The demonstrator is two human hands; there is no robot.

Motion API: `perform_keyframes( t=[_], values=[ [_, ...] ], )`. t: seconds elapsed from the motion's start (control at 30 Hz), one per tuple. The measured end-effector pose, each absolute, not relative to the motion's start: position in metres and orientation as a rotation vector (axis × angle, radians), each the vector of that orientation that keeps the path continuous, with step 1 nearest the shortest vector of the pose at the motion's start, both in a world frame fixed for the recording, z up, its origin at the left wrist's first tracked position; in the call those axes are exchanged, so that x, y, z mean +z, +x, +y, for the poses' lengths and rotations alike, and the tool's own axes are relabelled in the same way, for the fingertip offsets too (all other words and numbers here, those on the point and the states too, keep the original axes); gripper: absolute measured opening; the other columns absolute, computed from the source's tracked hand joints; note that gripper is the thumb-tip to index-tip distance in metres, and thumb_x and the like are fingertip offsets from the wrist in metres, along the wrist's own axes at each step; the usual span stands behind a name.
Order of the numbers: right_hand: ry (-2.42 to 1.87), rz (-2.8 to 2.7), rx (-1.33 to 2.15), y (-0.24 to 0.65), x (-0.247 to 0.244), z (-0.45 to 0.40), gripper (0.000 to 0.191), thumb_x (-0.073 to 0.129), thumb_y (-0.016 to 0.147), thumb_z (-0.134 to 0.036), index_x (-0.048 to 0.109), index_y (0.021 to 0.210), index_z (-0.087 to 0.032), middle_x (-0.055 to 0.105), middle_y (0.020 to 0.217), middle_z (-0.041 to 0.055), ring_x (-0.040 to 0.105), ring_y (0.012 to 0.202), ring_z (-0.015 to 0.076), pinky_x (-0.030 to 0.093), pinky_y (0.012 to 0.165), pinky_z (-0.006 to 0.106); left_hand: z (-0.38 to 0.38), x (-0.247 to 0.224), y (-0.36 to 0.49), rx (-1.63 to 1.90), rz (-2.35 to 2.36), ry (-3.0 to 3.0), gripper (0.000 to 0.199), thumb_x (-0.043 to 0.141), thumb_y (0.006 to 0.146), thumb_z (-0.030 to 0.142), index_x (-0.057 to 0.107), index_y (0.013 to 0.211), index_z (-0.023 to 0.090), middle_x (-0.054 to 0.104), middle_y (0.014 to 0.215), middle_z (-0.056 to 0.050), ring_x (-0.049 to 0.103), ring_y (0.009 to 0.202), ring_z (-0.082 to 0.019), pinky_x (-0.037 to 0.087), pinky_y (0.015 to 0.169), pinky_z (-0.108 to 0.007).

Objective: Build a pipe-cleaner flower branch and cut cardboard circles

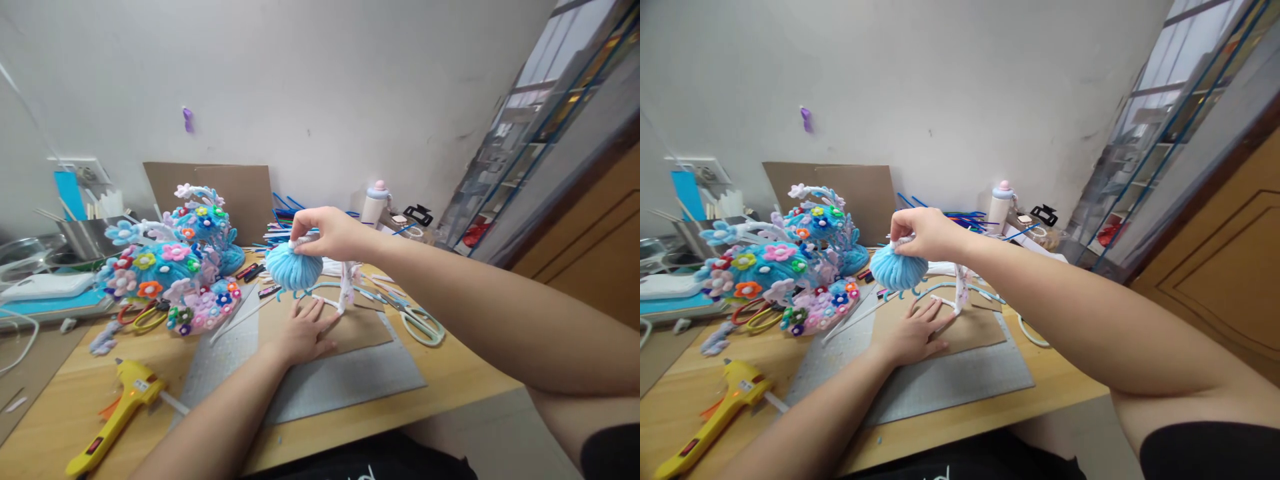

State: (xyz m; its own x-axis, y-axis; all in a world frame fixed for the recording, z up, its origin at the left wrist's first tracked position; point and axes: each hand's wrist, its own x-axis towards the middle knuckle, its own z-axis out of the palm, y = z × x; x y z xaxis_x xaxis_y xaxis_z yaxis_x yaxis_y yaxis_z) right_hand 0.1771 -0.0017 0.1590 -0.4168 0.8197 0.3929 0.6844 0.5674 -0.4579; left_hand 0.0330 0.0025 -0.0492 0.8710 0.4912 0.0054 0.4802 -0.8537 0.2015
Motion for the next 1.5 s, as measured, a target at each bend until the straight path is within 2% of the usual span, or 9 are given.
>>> perform_keyframes(
  t=[0.17,0.4,0.67,1.0,1.5],
  values=[
    [-1.192,-2.214,0.279,0.1772,0.1584,-0.0009,0.01,0.065,0.069,-0.014,0.064,0.078,-0.017,0.068,0.083,0.0016,0.06,0.08,0.0145,0.043,0.071,0.025,0.0022,-0.0503,0.0334,0.074,0.755,2.848,0.066,0.036,0.086,0.065,0.024,0.145,0.038,0.019,0.156,-0.01,0.012,0.144,-0.029,0.001,0.112,-0.058],
    [-1.182,-2.209,0.296,0.1763,0.1573,0.0,0.01,0.066,0.069,-0.014,0.065,0.079,-0.016,0.068,0.083,0.0022,0.06,0.078,0.0137,0.042,0.068,0.024,0.0026,-0.051,0.034,0.064,0.759,2.85,0.067,0.034,0.086,0.067,0.023,0.145,0.038,0.019,0.156,-0.009,0.01,0.144,-0.029,0.001,0.112,-0.057],
    [-1.186,-2.211,0.307,0.1752,0.1562,0.0004,0.01,0.066,0.07,-0.013,0.064,0.079,-0.017,0.068,0.084,0.0021,0.061,0.08,0.0147,0.043,0.071,0.026,0.0011,-0.0499,0.0328,0.078,0.756,2.85,0.068,0.032,0.085,0.069,0.022,0.146,0.038,0.019,0.156,-0.01,0.011,0.144,-0.029,0.002,0.112,-0.057],
    [-1.197,-2.244,0.237,0.1713,0.1563,-0.0006,0.009,0.065,0.069,-0.014,0.063,0.077,-0.017,0.065,0.079,-0.0002,0.058,0.075,0.0131,0.041,0.066,0.024,0.0016,-0.0536,0.0338,0.082,0.752,2.828,0.069,0.034,0.085,0.069,0.021,0.146,0.04,0.017,0.156,-0.008,0.01,0.144,-0.029,-0.002,0.112,-0.057],
    [-1.197,-2.278,0.227,0.173,0.1596,0.0022,0.008,0.066,0.069,-0.014,0.064,0.076,-0.018,0.066,0.078,0.0013,0.059,0.074,0.014,0.043,0.066,0.026,-0.0014,-0.0546,0.0321,0.109,0.753,2.827,0.068,0.034,0.085,0.069,0.023,0.145,0.039,0.02,0.156,-0.008,0.012,0.144,-0.029,0.001,0.112,-0.057]
  ],
)
